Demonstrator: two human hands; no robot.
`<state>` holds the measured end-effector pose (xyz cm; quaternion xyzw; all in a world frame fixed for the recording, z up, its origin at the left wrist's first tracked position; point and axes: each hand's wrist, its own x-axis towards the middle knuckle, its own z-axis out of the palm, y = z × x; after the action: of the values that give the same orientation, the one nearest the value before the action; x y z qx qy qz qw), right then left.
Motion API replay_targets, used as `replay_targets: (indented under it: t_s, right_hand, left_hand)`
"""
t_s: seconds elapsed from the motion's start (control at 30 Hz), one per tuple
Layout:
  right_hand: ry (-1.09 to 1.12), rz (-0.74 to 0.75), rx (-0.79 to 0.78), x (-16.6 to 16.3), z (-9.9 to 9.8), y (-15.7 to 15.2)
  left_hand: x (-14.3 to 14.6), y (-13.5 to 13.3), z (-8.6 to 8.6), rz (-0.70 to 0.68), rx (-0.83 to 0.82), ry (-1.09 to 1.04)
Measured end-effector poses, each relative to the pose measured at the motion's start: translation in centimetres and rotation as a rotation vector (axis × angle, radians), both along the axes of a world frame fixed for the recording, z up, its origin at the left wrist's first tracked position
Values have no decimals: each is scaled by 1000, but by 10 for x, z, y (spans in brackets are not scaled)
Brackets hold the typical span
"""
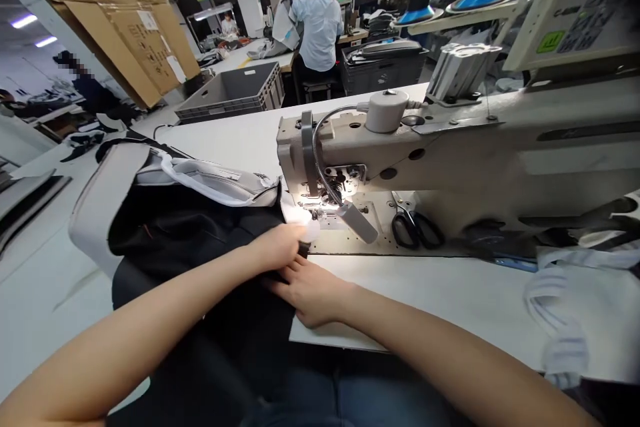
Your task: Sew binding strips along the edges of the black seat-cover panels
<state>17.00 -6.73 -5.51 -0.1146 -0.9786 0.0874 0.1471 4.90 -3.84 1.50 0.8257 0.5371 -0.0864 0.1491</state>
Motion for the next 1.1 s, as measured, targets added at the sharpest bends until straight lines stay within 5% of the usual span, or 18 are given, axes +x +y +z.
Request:
replay_targets:
  t_s: [0.13,0.43,0.77,0.9,1.1]
  right_hand:
    - [5,-5,-43,13,1,2]
    - [144,-191,374,-16,-18,35]
    - [195,-142,517,12,-29,-7]
    - [210,-143,463,34,-30,-3]
    - [159,-143,306,23,-23,17]
  left_hand:
    - [-25,14,-22,14,52,18]
    - [-27,29,-14,23,106,-95]
    - [-35,16,-36,-146,203,13]
    - [-30,12,-40,-267,374,108]
    - [-28,17,-42,-337,490,144]
